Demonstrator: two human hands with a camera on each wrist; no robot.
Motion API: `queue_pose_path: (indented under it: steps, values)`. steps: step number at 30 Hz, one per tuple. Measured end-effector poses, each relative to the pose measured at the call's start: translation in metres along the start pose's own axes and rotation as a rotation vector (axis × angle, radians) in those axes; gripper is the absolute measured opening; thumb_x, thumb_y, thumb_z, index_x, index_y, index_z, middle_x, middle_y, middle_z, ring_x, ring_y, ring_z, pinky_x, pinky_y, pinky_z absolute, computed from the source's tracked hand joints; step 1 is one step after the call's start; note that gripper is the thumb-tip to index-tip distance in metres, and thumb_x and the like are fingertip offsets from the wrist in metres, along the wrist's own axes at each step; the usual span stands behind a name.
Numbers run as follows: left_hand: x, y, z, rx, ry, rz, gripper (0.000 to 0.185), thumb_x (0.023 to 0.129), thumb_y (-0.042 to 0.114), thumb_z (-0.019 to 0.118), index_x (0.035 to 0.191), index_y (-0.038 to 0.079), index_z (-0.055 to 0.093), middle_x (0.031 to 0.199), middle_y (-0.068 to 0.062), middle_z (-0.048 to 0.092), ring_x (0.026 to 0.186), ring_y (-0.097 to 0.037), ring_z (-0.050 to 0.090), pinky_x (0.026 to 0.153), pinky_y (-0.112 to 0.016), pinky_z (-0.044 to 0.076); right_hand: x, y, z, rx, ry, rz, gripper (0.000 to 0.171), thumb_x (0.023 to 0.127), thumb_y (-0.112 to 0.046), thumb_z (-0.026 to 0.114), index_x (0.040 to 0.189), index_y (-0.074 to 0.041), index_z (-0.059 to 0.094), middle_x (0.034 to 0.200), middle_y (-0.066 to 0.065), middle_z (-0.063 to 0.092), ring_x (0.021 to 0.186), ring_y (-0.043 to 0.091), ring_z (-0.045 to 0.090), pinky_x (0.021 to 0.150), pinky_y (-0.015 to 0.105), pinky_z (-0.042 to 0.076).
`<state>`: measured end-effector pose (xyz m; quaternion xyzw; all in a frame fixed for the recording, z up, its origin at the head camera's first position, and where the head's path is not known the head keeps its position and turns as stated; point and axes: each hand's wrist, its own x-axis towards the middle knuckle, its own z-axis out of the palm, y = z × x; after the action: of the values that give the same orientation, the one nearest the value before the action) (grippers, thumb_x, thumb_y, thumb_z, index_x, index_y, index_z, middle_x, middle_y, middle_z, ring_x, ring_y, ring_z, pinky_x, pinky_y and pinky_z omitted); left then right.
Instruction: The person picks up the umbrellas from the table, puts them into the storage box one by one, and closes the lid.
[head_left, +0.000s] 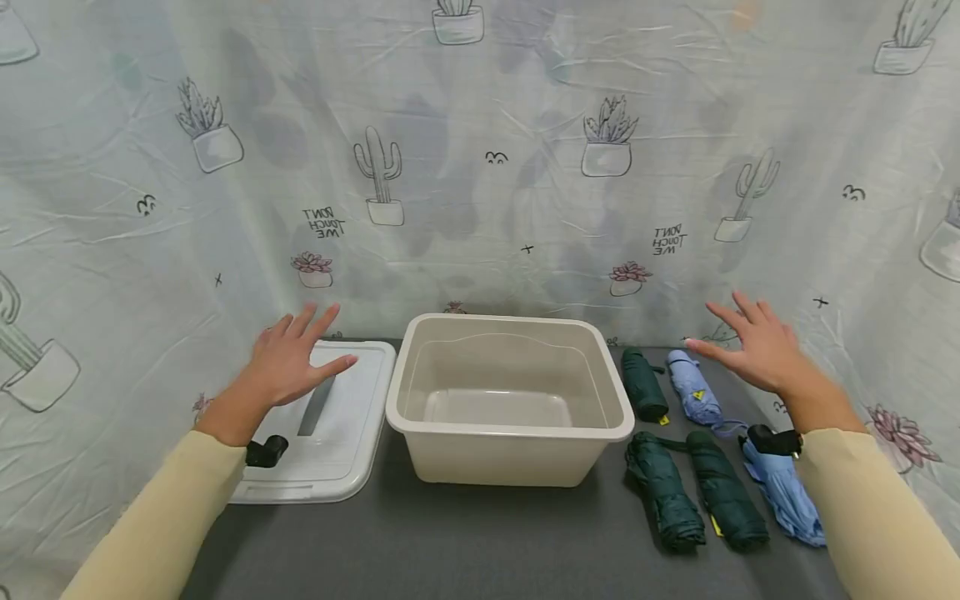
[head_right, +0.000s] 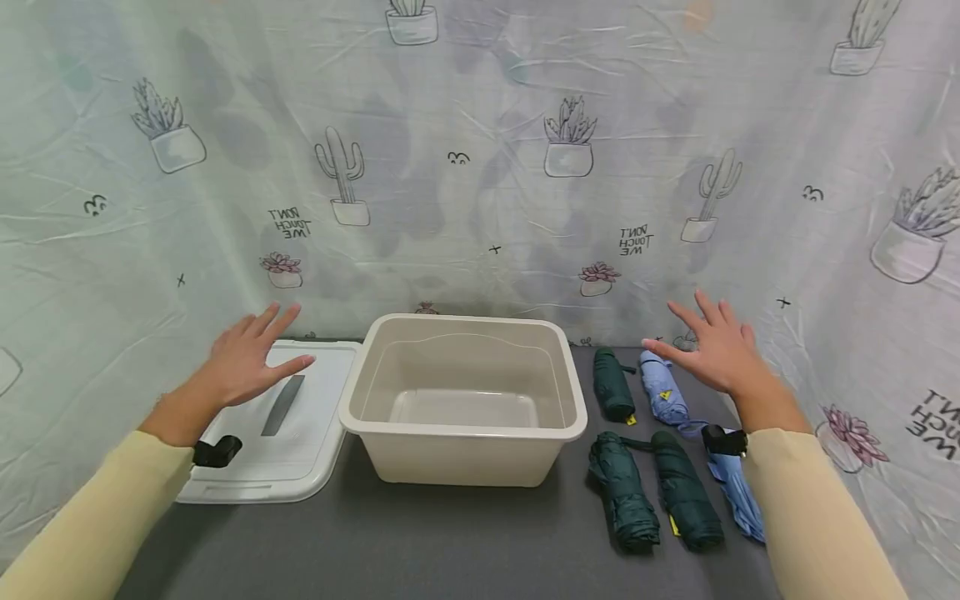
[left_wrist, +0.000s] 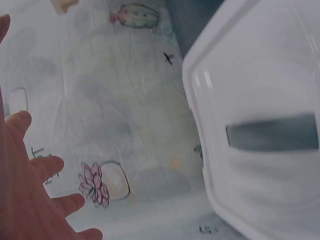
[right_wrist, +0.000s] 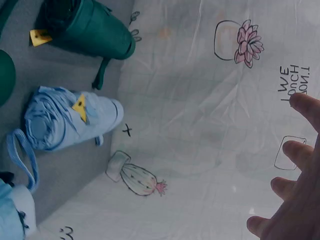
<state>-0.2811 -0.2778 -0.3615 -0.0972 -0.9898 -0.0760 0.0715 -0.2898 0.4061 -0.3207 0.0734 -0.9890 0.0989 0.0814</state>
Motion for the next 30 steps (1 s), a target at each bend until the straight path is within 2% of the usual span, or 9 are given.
queue_pose_path:
  steps: [3, 6, 11, 15, 19, 26, 30]
  values:
    - [-0.003, 0.006, 0.005, -0.02, 0.036, 0.028, 0.096, 0.095, 0.072, 0.048, 0.167, 0.022, 0.009, 0.168, -0.027, 0.016, 0.146, -0.06, 0.025, 0.113, -0.079, 0.023, -0.006, 0.001, 0.006, 0.028, 0.02, -0.018, 0.088, 0.096, -0.061, 0.055, 0.161, -0.008, 0.028, 0.168, 0.031, 0.004, 0.148, 0.065, 0.0, 0.106, 0.087, 0.01]
    - [-0.008, 0.012, 0.011, -0.081, 0.061, 0.046, 0.094, 0.096, 0.068, 0.051, 0.167, 0.021, 0.011, 0.168, -0.027, 0.017, 0.147, -0.058, 0.024, 0.113, -0.079, 0.023, -0.013, 0.001, 0.012, 0.074, 0.04, -0.035, 0.085, 0.097, -0.057, 0.057, 0.16, -0.006, 0.031, 0.167, 0.033, 0.006, 0.148, 0.066, 0.001, 0.108, 0.086, 0.01]
    - [-0.016, 0.022, 0.022, -0.225, 0.073, 0.071, 0.09, 0.098, 0.061, 0.055, 0.167, 0.022, 0.011, 0.169, -0.025, 0.016, 0.151, -0.054, 0.021, 0.115, -0.077, 0.022, -0.024, 0.0, 0.021, 0.191, 0.051, -0.053, 0.079, 0.1, -0.049, 0.057, 0.161, -0.006, 0.03, 0.168, 0.033, 0.004, 0.15, 0.063, 0.0, 0.109, 0.085, 0.009]
    - [-0.019, 0.032, 0.03, -0.354, 0.084, 0.118, 0.087, 0.1, 0.054, 0.057, 0.166, 0.017, 0.013, 0.17, -0.021, 0.019, 0.154, -0.048, 0.02, 0.118, -0.074, 0.02, -0.036, 0.0, 0.028, 0.318, 0.041, -0.059, 0.073, 0.104, -0.042, 0.053, 0.162, -0.007, 0.027, 0.169, 0.029, 0.001, 0.152, 0.06, 0.001, 0.107, 0.086, 0.008]
    - [-0.024, 0.046, 0.038, -0.452, 0.107, 0.143, 0.084, 0.102, 0.048, 0.057, 0.165, 0.012, 0.016, 0.17, -0.018, 0.021, 0.155, -0.045, 0.021, 0.121, -0.071, 0.02, -0.046, 0.0, 0.037, 0.37, 0.049, -0.07, 0.068, 0.105, -0.039, 0.05, 0.161, -0.006, 0.03, 0.169, 0.028, 0.005, 0.151, 0.06, 0.005, 0.107, 0.087, 0.009]
    - [-0.033, 0.07, 0.047, -0.647, 0.159, 0.157, 0.072, 0.106, 0.036, 0.053, 0.164, 0.008, 0.021, 0.162, -0.024, 0.034, 0.146, -0.048, 0.038, 0.114, -0.067, 0.037, -0.064, 0.007, 0.055, 0.436, 0.081, -0.051, 0.061, 0.107, -0.035, 0.049, 0.159, -0.006, 0.035, 0.17, 0.025, 0.009, 0.152, 0.059, 0.008, 0.106, 0.087, 0.011]
    - [-0.036, 0.08, 0.051, -0.757, 0.145, 0.115, 0.067, 0.107, 0.034, 0.051, 0.164, 0.01, 0.024, 0.159, -0.024, 0.04, 0.142, -0.047, 0.044, 0.113, -0.064, 0.041, -0.075, 0.014, 0.064, 0.473, 0.1, -0.022, 0.059, 0.107, -0.032, 0.05, 0.158, -0.005, 0.036, 0.17, 0.025, 0.011, 0.152, 0.057, 0.009, 0.106, 0.085, 0.017]
